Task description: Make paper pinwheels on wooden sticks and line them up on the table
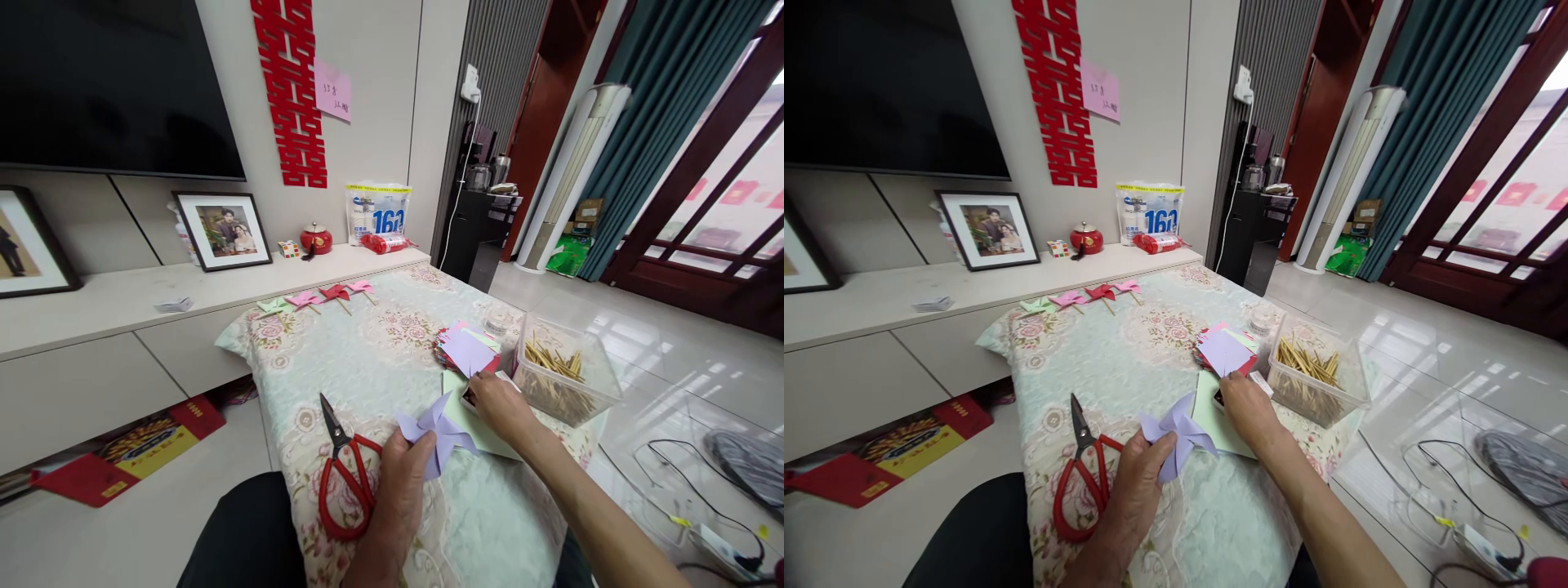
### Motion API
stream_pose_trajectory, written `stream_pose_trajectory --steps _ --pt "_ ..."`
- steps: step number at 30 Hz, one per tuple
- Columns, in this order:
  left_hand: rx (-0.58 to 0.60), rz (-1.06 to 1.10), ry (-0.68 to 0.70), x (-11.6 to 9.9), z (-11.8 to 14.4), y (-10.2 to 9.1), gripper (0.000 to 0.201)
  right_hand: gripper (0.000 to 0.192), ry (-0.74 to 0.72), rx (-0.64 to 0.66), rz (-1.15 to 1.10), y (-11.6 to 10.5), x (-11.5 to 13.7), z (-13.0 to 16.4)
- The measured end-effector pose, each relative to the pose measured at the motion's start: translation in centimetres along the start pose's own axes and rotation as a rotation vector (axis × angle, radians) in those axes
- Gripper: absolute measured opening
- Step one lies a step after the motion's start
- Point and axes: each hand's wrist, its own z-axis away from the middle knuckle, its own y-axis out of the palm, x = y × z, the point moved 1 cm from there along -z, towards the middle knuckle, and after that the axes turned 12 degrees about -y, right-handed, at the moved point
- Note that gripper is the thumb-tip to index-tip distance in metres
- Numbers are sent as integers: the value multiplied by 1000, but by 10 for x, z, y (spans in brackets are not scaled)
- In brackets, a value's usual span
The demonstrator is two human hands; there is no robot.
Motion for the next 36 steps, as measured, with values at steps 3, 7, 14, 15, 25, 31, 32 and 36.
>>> stream_pose_trajectory --steps 3,7,14,15,25,31,32,36 --pt "9 -8 5 -2 2 2 32 27 -2 6 25 0 1 0" --pt "3 6 0 -5 4 5 36 28 -26 8 44 1 1 0" --pt "-17 -41 13 -6 5 5 29 27 -90 25 56 2 -2 3" --pt "-15 -41 13 -6 5 5 30 27 -95 28 57 1 -3 4" --pt "11 -50 32 -4 3 3 32 33 -139 48 71 -1 -5 0" --pt "-4 -29 31 -1 1 1 34 27 -159 34 31 -5 -9 2" --pt "-2 -21 27 -2 1 1 34 25 -166 33 16 -6 -11 2" --pt "1 -28 14 -3 2 2 32 20 -193 28 -51 -9 -15 1"
